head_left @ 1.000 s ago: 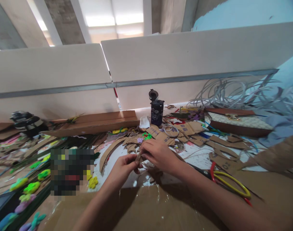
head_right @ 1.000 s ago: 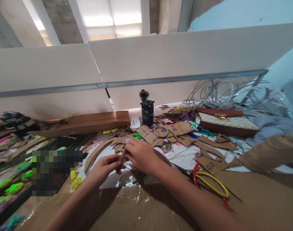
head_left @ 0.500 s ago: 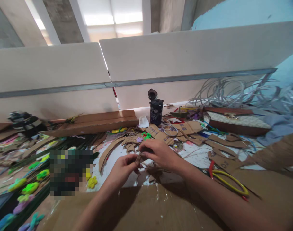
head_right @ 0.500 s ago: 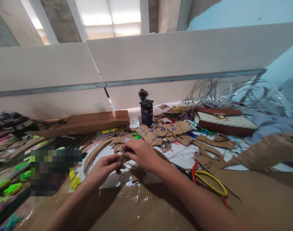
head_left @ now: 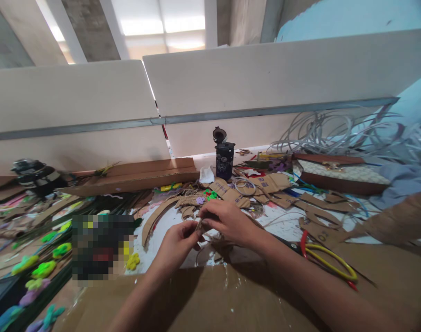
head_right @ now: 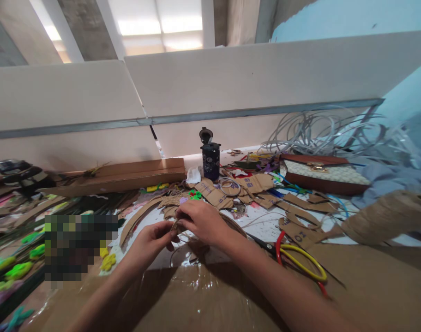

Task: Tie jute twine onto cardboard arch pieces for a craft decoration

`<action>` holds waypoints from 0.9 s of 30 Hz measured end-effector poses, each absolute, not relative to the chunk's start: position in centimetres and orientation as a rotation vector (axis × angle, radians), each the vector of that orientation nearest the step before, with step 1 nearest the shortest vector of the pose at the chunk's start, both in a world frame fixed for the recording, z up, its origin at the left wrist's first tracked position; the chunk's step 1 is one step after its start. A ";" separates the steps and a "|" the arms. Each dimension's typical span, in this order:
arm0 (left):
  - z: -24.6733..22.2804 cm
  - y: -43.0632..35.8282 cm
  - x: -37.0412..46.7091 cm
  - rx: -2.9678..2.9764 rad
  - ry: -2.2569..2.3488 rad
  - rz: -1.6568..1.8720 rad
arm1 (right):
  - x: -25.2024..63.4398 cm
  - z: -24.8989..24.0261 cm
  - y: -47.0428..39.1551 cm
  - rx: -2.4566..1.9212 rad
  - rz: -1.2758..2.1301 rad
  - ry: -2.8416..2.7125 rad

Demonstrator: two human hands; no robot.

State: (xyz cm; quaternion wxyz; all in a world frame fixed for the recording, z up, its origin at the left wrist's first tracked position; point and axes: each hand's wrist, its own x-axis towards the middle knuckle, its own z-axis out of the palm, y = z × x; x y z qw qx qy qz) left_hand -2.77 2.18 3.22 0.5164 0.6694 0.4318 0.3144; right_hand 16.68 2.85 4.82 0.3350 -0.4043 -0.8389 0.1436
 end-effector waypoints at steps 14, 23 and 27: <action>3.2 2.3 -2.9 1.622 1.009 0.769 | 16.8 4.4 3.0 -1.065 0.353 -2.193; 2.9 2.4 -2.9 1.544 0.946 0.773 | 16.8 4.2 3.0 -1.064 0.341 -2.183; 3.0 2.2 -2.7 1.527 0.935 0.801 | 16.8 4.2 3.0 -1.070 0.342 -2.185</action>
